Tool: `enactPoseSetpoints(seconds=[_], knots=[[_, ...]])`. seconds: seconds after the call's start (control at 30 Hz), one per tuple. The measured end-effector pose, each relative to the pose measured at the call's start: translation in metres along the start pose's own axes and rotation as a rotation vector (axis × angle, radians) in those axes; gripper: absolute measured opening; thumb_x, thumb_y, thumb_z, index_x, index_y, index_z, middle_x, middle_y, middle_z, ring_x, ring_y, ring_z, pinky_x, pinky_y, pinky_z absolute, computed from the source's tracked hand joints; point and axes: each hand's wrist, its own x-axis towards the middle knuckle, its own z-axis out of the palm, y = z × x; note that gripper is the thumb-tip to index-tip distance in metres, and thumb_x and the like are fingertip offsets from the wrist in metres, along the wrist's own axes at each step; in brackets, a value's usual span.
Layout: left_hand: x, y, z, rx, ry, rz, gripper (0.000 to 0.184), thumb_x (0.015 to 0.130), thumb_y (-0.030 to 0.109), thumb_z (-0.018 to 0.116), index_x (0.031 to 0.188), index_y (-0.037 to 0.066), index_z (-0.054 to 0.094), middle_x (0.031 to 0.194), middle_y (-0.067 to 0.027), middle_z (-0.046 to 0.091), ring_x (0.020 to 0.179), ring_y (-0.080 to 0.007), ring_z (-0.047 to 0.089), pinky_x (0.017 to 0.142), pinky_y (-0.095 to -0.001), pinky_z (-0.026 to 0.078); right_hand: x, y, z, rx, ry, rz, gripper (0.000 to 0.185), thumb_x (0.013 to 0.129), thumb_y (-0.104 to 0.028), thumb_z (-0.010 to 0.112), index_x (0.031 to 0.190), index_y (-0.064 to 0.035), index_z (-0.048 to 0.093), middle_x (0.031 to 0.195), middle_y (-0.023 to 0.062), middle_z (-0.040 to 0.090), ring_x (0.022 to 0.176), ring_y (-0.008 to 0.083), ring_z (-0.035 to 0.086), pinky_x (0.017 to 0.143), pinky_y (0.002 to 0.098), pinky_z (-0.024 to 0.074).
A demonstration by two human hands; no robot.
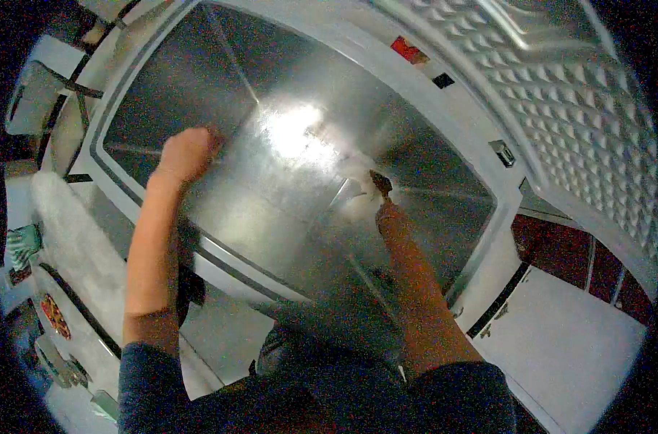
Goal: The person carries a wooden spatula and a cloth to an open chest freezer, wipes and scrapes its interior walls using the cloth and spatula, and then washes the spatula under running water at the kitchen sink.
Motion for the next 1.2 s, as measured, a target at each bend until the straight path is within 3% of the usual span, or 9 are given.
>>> enactPoseSetpoints(seconds=[0.1,0.2,0.37,0.6,0.7,1.0,1.1,1.13,1.2], knots=[[0.017,-0.016,0.008,0.002,-0.002,-0.034,0.020,0.080,0.020,0.045,0.086,0.004,0.055,0.086,-0.0142,0.058,0.080,-0.0295,0.056,0.066,-0.0385,0.045,0.020,-0.010,0.025,-0.214,0.042,-0.327,0.034,0.085,-0.024,0.032,0.115,-0.0109,0.041,0.104,0.0154,0.051,0.094,0.0319,0.050,0.080,0.0402,0.0407],[0.021,-0.030,0.010,0.006,0.070,-0.017,0.020,0.080,0.021,0.046,0.087,0.004,0.055,0.084,-0.0150,0.058,0.079,-0.0307,0.055,0.066,-0.0387,0.044,-0.002,-0.038,0.022,0.347,-0.146,-0.029,0.034,0.085,-0.023,0.035,0.117,-0.0120,0.037,0.097,0.0158,0.054,0.087,0.0318,0.054,0.074,0.0396,0.0437],[0.035,-0.029,0.022,-0.070,-0.073,0.083,0.021,0.079,0.022,0.047,0.086,0.004,0.055,0.081,-0.0160,0.057,0.079,-0.0310,0.055,0.066,-0.0395,0.044,0.017,-0.057,0.060,-0.408,-0.166,-0.344,0.042,0.084,-0.024,0.036,0.125,-0.0182,0.026,0.088,0.0140,0.057,0.079,0.0278,0.057,0.069,0.0384,0.0460],[0.031,-0.037,0.026,-0.211,-0.172,0.147,0.021,0.078,0.022,0.048,0.087,0.003,0.054,0.075,-0.0176,0.057,0.075,-0.0332,0.055,0.065,-0.0403,0.044,0.038,-0.121,0.068,-0.535,-0.157,-0.522,0.043,0.081,-0.017,0.042,0.122,-0.0212,0.031,0.088,0.0109,0.057,0.080,0.0245,0.057,0.065,0.0360,0.0470],[0.032,-0.036,0.026,-0.257,-0.132,0.197,0.029,0.079,0.025,0.047,0.099,0.004,0.051,0.085,-0.0187,0.056,0.079,-0.0339,0.054,0.068,-0.0407,0.044,0.064,-0.129,0.082,-0.367,0.116,-0.685,0.026,0.077,-0.020,0.044,0.099,-0.0064,0.051,0.061,0.0101,0.056,0.063,0.0257,0.058,0.054,0.0362,0.0468],[0.029,-0.033,0.025,-0.256,-0.162,0.176,0.028,0.077,0.021,0.050,0.099,0.004,0.051,0.084,-0.0181,0.056,0.078,-0.0330,0.054,0.066,-0.0401,0.044,0.099,-0.169,0.100,-0.200,0.041,-0.710,0.025,0.079,-0.024,0.041,0.091,-0.0077,0.056,0.087,0.0082,0.058,0.075,0.0213,0.057,0.061,0.0328,0.0459],[0.029,-0.031,0.020,-0.265,-0.242,0.141,0.030,0.077,0.021,0.050,0.102,0.005,0.050,0.085,-0.0178,0.056,0.079,-0.0326,0.054,0.066,-0.0398,0.044,0.125,-0.182,0.132,-0.237,-0.250,-0.304,0.040,0.083,-0.019,0.036,0.122,-0.0131,0.033,0.111,0.0120,0.049,0.100,0.0263,0.050,0.082,0.0373,0.0395],[0.030,-0.030,0.019,-0.262,-0.246,0.140,0.030,0.077,0.021,0.050,0.102,0.005,0.050,0.085,-0.0178,0.056,0.079,-0.0326,0.054,0.066,-0.0398,0.044,0.146,-0.168,0.169,0.432,-0.224,-0.417,0.032,0.082,-0.016,0.037,0.113,-0.0111,0.040,0.100,0.0094,0.052,0.081,0.0224,0.051,0.068,0.0335,0.0425],[0.030,-0.028,0.017,-0.246,-0.301,0.121,0.031,0.077,0.021,0.050,0.104,0.005,0.048,0.086,-0.0172,0.056,0.079,-0.0326,0.054,0.065,-0.0398,0.044,0.167,-0.154,0.226,1.111,-0.179,-0.497,0.025,0.081,-0.012,0.039,0.105,-0.0091,0.047,0.090,0.0068,0.056,0.062,0.0185,0.053,0.054,0.0298,0.0454]])
